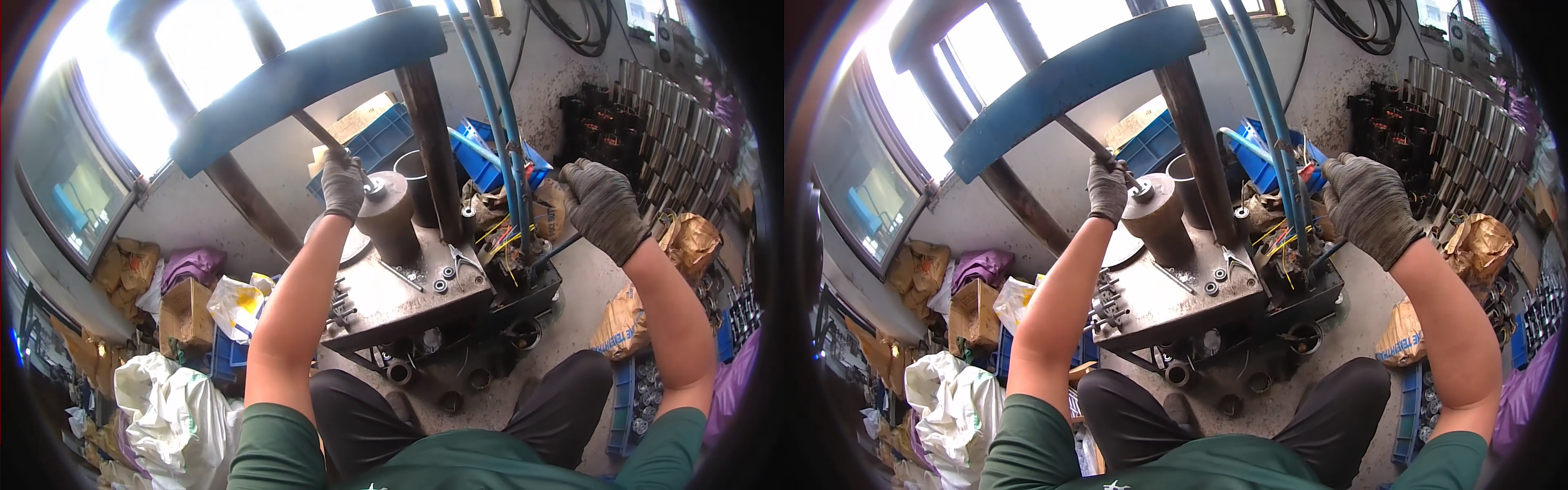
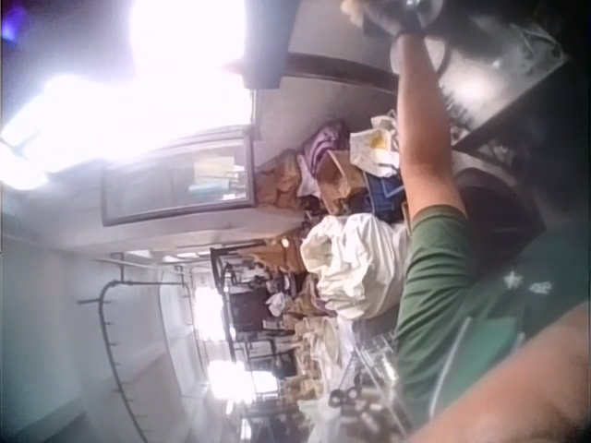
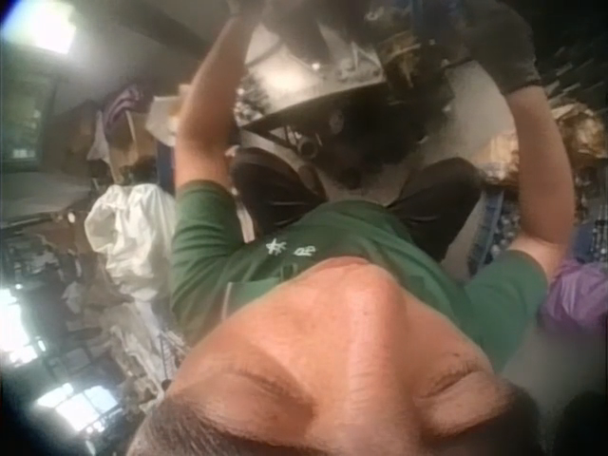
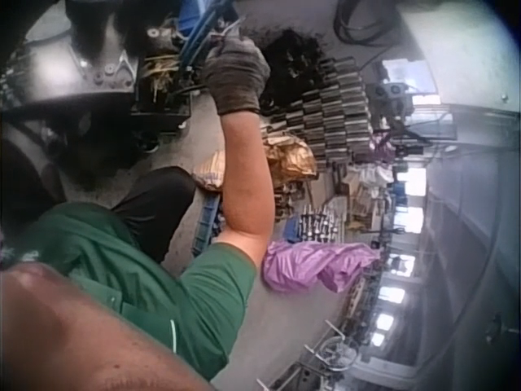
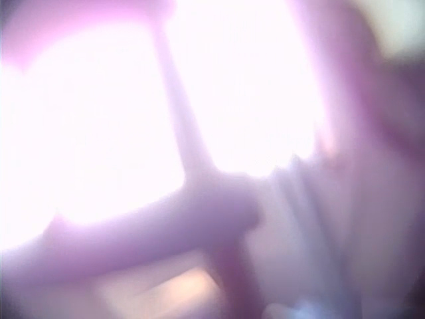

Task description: The person assembles metal parts by placing a component into a press machine, inserting a metal rod, and then pulling a lever to press them together. They repeat this cycle multiple times, taking parts from bins and placing finished ones into another bin.

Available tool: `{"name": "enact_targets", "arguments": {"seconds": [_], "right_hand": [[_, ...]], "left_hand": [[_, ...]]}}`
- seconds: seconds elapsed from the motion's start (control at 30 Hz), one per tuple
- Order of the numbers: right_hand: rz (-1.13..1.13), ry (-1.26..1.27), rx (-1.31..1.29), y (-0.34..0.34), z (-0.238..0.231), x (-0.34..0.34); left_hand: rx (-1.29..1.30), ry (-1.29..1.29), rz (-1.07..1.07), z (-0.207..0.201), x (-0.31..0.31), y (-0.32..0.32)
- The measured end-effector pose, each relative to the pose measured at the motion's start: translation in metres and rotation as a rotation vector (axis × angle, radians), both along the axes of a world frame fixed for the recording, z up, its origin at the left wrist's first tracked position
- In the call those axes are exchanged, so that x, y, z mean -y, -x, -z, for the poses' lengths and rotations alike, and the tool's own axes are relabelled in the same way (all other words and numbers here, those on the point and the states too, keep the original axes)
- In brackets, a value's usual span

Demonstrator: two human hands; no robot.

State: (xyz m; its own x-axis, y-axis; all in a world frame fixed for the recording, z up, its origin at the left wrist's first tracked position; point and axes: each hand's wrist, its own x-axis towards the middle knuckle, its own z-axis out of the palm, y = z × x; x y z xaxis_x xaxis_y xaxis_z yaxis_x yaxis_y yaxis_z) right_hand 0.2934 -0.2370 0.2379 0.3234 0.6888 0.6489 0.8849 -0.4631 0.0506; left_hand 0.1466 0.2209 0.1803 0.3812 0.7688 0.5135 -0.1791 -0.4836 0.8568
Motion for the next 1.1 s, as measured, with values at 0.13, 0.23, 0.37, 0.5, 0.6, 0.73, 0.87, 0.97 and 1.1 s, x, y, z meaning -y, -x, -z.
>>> {"name": "enact_targets", "arguments": {"seconds": [0.13, 0.23, 0.37, 0.5, 0.6, 0.73, 0.87, 0.97, 1.1], "right_hand": [[-0.043, -0.017, 0.019, 0.006, -0.002, -0.002], [-0.040, 0.026, 0.019, 0.011, -0.001, 0.016], [-0.129, 0.054, -0.017, 0.037, 0.009, 0.033], [-0.051, 0.267, -0.088, 0.065, 0.024, 0.076], [-0.121, 0.492, -0.308, 0.094, 0.037, 0.100], [-0.050, 0.587, -0.405, 0.135, 0.062, 0.114], [0.005, 0.515, -0.503, 0.147, 0.082, 0.126], [0.029, 0.463, -0.464, 0.156, 0.091, 0.131], [0.068, 0.403, -0.450, 0.162, 0.097, 0.133]], "left_hand": [[-0.105, -0.170, -0.050, -0.004, -0.014, 0.006], [-0.262, -0.119, -0.045, -0.016, 0.018, -0.009], [-0.310, -0.404, -0.051, 0.001, -0.025, 0.002], [-0.217, -0.301, 0.001, 0.002, -0.010, -0.007], [-0.222, -0.309, -0.024, 0.007, -0.004, -0.002], [0.053, 0.113, 0.193, 0.016, 0.017, -0.007], [0.087, 0.195, 0.258, 0.013, 0.021, -0.001], [-0.022, 0.063, 0.153, 0.013, 0.020, -0.005], [-0.059, 0.056, 0.122, 0.005, 0.035, 0.000]]}}
